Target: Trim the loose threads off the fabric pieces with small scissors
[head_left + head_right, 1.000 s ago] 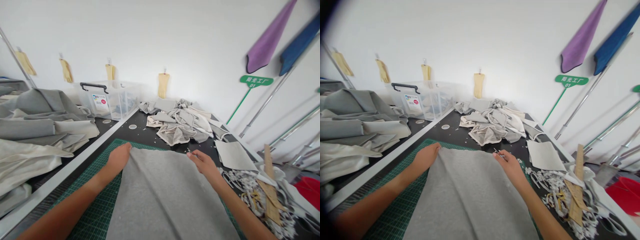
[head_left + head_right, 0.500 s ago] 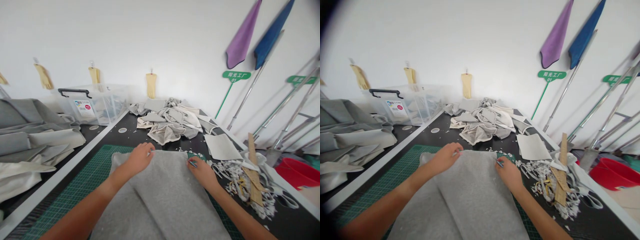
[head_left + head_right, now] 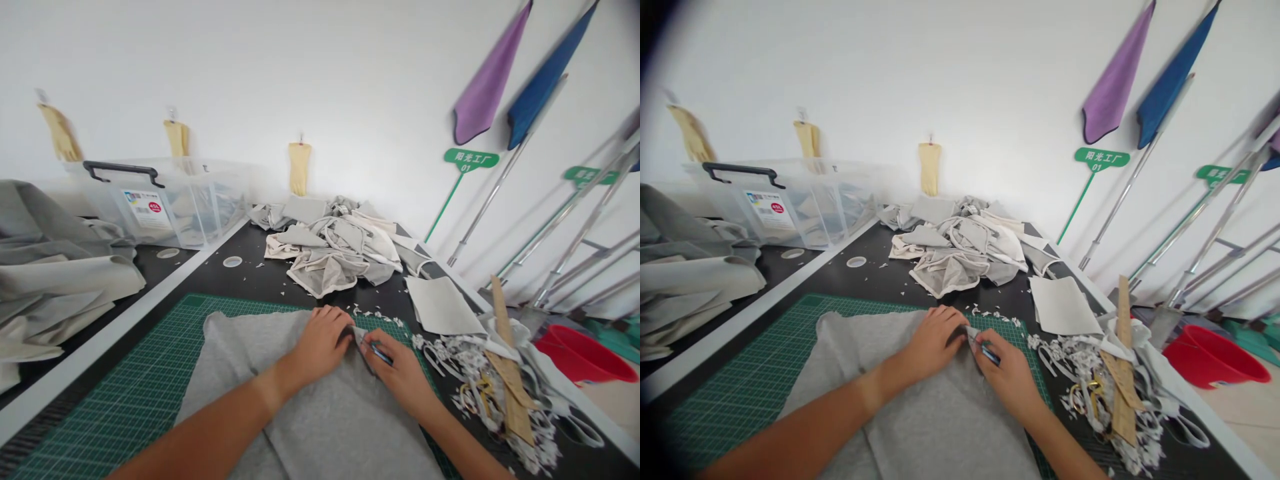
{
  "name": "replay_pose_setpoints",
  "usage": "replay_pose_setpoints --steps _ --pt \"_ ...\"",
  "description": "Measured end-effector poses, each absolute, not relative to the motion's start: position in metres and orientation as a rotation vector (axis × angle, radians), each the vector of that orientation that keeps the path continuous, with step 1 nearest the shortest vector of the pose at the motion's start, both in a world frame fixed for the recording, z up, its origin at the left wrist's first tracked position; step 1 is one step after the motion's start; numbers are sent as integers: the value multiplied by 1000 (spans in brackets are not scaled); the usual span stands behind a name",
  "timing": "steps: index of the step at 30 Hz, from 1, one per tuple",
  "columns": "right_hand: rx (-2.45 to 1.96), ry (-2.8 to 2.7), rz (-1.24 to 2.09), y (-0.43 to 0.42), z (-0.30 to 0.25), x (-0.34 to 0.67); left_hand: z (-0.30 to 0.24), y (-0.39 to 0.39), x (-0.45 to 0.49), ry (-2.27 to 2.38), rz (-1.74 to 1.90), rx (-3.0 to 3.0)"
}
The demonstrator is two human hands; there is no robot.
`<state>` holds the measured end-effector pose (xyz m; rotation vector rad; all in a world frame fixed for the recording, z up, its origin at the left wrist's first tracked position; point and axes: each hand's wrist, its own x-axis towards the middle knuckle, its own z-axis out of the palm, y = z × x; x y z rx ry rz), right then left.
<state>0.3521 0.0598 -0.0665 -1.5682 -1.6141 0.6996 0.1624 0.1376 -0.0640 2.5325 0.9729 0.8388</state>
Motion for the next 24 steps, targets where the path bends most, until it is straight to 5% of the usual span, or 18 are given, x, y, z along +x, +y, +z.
replay_pose_setpoints --steps 24 --pt "-1414 -1562 623 81 -74 350 -59 128 166 898 873 2481"
